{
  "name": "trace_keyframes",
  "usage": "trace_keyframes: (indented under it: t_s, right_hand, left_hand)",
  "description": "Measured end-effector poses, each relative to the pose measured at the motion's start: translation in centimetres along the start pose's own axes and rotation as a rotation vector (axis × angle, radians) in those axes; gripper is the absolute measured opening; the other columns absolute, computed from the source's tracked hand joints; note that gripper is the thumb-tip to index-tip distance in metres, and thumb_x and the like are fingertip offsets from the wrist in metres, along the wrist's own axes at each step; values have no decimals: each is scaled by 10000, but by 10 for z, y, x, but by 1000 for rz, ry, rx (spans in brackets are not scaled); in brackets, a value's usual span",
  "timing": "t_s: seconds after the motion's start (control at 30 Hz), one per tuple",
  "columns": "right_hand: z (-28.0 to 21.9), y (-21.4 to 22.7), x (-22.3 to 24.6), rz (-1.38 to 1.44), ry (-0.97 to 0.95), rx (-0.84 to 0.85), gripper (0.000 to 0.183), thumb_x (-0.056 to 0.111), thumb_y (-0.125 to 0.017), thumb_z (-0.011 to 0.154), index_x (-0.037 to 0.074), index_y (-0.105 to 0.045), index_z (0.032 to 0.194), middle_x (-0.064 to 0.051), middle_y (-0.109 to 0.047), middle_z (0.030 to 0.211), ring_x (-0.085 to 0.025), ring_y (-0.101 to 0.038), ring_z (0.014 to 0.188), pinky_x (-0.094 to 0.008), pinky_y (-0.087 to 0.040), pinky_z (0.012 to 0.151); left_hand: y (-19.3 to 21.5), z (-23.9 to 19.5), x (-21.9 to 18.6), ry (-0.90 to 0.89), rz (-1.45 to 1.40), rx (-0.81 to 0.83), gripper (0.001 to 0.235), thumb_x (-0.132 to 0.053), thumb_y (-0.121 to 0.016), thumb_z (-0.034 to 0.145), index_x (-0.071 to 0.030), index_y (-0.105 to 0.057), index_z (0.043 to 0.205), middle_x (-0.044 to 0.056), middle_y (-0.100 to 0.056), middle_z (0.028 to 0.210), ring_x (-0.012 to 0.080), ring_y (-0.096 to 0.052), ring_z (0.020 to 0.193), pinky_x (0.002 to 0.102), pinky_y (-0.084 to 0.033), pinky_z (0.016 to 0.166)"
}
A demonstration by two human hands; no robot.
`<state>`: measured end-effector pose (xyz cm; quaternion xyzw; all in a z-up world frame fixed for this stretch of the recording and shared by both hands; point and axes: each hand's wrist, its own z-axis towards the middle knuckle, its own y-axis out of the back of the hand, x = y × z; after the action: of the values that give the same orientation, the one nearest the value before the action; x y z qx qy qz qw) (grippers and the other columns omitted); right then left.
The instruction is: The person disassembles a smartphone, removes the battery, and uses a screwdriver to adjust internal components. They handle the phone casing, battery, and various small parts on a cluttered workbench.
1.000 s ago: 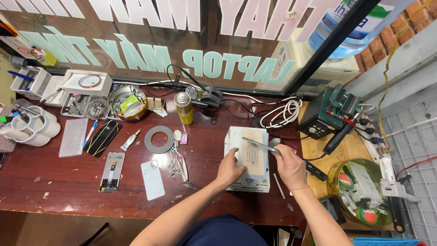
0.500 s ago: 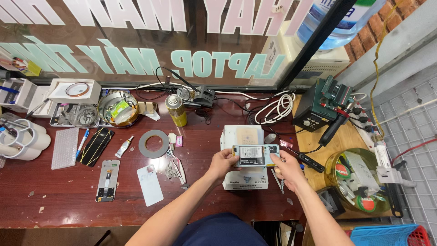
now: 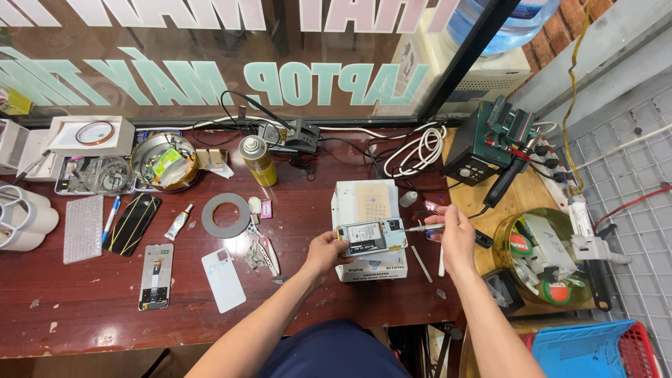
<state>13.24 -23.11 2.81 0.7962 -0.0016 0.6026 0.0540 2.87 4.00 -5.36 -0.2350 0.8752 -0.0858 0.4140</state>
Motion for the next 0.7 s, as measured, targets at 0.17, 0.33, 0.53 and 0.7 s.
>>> trace_keyframes:
  t_s: [0.17, 0.33, 0.53, 0.7]
  right_hand:
    - [-32, -23, 15, -245, 197, 27, 249, 250, -548, 1073, 30, -646, 1137, -84, -725, 879, -100, -620, 619, -268, -492, 496]
    - [-49, -37, 23, -516, 395, 56, 252, 155, -698, 931, 49, -660, 1156, -82, -756, 930, -172, -720, 739, -306, -572, 611]
    - [-51, -35, 25, -693, 490, 114, 326, 110, -651, 933, 60, -597, 1251, -106, -751, 922, -247, -729, 839, -371, -550, 747]
    - [-30, -37, 26, -572, 373, 253, 268, 88, -508, 1017, 93, -569, 1278, -85, -739, 989, -274, -721, 736, -392, -575, 726]
  left_hand:
    - [-2, -2, -3, 12, 29, -13, 144, -91, -654, 966, 8, -633, 1068, 126, -732, 1005, 197, -721, 877, 326, -648, 709]
    - [-6, -4, -5, -5, 118, -48, 175, -91, -652, 955, -9, -633, 1108, 114, -751, 983, 178, -735, 869, 323, -641, 689]
    - [-8, -13, -12, -5, 214, -64, 200, -104, -649, 961, -3, -642, 1134, 102, -760, 978, 169, -739, 856, 294, -642, 673]
    - [-10, -13, -13, -9, 196, -84, 203, -103, -657, 958, -3, -642, 1133, 85, -747, 968, 155, -732, 844, 295, -638, 650]
